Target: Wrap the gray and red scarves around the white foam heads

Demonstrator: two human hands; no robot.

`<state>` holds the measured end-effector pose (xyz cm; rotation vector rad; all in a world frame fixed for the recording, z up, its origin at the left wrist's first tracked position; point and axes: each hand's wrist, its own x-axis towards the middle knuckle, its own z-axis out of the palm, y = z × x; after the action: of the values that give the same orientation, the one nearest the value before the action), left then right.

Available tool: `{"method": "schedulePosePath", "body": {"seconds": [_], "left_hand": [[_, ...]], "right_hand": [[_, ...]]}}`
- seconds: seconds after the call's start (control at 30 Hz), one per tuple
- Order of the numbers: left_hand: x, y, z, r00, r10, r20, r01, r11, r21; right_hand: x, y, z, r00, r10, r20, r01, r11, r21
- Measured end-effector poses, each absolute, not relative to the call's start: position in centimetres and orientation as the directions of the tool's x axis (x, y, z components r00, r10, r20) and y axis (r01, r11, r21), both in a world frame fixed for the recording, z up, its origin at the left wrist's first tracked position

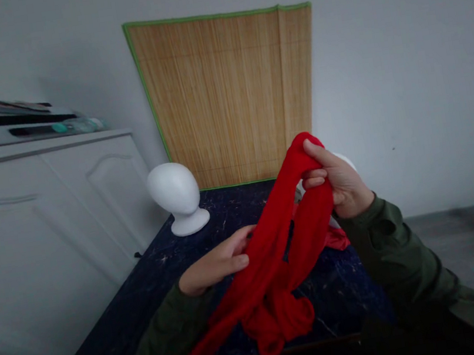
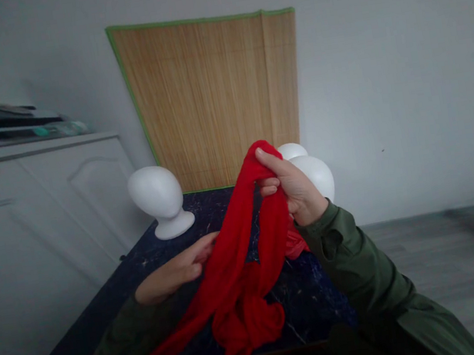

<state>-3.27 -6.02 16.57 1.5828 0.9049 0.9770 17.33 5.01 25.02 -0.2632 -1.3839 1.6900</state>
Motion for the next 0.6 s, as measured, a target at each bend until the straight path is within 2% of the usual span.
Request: {"method": "schedulePosePath", "body": {"seconds": [0.07,0.13,0.23,0.3,0.37,0.47,0.53,0.6], "left_hand": [[-1.6,-5.5,16.8,0.367,0.882,0.297,0.104,-0.356,0.929],[-0.3,-4.8,17.1,0.275,0.858,0.434,0.111,-0.477,0.872],[0.2,-3.8,17.7,0.02,0.875,0.483,0.098,-0.482,0.87],[-0.4,-3.6,18.3,-0.158,0.898,0.411,0.003,-0.415,0.91],[-1.7,-3.9,19.0,-0.296,0.896,0.332,-0.151,-0.387,0.91],[-4.9,-5.6,20.5,-0.484,0.829,0.282,-0.346,-0.476,0.808],[-7.8,-7.1,21.2,-0.666,0.671,0.325,-0.305,-0.643,0.702],[-11.1,-8.6,21.3,-0.792,0.46,0.401,-0.056,-0.709,0.703]], "right_hand": [[16.0,4.2,25.0,-0.644,0.673,0.364,-0.428,0.076,-0.9],[14.7,3.5,25.0,-0.738,0.574,0.353,-0.326,0.155,-0.933],[13.7,2.8,24.7,-0.837,0.409,0.362,-0.205,0.378,-0.903],[13.8,2.8,24.1,-0.835,0.362,0.415,-0.137,0.592,-0.794],[14.3,3.3,23.2,-0.794,0.36,0.489,-0.022,0.787,-0.616],[15.0,4.7,21.1,-0.8,0.347,0.489,0.172,0.914,-0.367],[15.2,6.1,19.5,-0.845,0.37,0.387,0.289,0.924,-0.251],[15.3,7.7,18.1,-0.846,0.445,0.293,0.415,0.895,-0.162]]}}
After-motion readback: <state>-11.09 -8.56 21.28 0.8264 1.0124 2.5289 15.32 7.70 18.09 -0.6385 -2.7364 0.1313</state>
